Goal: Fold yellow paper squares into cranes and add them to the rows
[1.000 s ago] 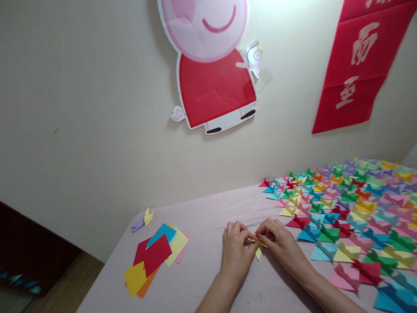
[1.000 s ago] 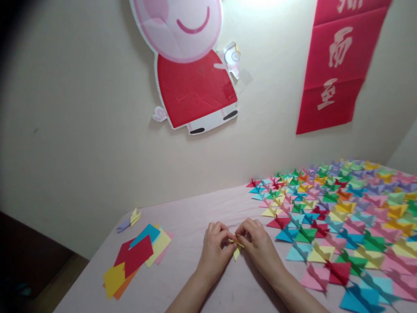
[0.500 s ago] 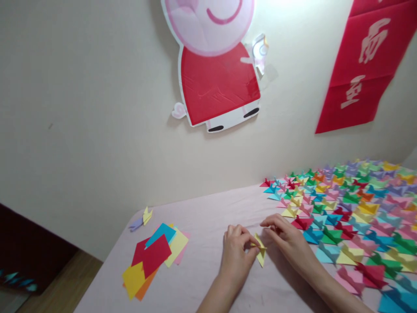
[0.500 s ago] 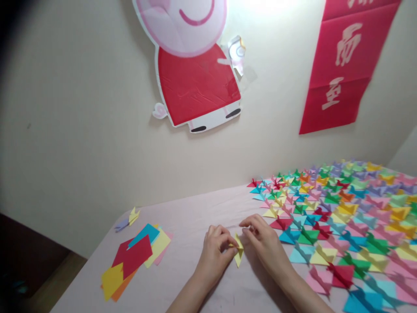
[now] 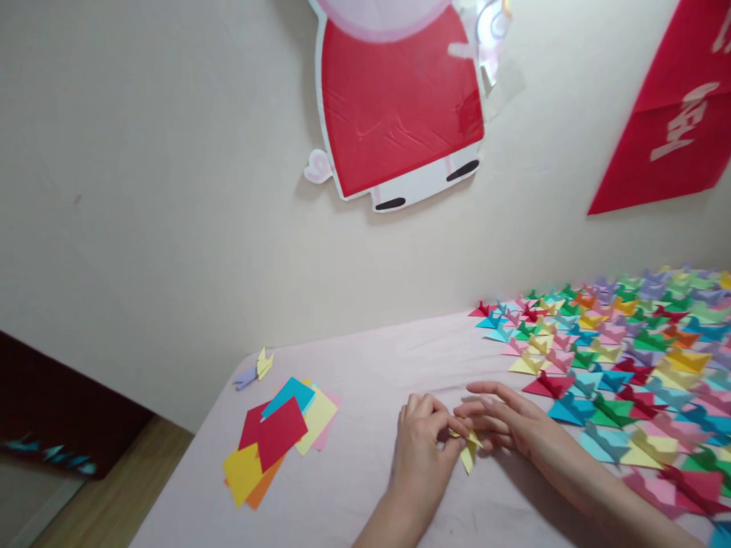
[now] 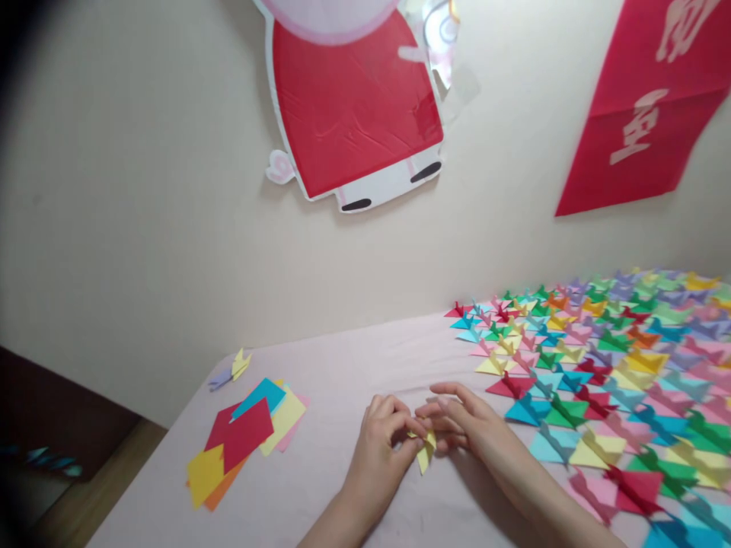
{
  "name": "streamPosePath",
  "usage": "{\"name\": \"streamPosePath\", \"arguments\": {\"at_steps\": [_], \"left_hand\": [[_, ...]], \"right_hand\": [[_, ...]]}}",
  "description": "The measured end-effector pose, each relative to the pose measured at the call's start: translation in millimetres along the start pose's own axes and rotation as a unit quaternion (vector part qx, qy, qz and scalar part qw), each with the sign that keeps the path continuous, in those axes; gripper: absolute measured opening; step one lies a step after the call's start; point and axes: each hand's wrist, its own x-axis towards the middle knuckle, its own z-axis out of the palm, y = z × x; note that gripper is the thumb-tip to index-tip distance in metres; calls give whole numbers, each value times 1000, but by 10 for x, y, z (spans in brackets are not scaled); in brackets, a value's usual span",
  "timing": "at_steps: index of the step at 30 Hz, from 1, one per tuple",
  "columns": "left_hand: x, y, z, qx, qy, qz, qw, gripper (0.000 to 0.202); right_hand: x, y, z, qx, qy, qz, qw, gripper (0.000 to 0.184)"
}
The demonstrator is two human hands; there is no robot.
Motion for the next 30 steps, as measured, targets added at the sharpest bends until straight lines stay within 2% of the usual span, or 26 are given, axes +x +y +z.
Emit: {"name": "streamPosePath", "arguments": {"at_steps": [10, 21, 24, 27, 30], "left_hand": [[4, -51, 27, -10, 18, 3, 1000, 20], [-6, -69, 34, -32, 38, 5, 999, 23], [-4, -68, 28, -34, 38, 9, 999, 22], [-1, -48, 17, -32, 37, 12, 999, 21], [10, -27, 5, -35, 37, 7, 999, 20]], "right_hand": [[-97, -32, 97, -172, 9, -63, 983, 68], [-158, -50, 120, -132, 14, -79, 988, 79], [-157, -16, 101, -86, 29, -97, 991, 73], [-116, 34, 52, -58, 65, -152, 985, 59], [-80, 65, 8, -144, 98, -248, 953, 35]]}}
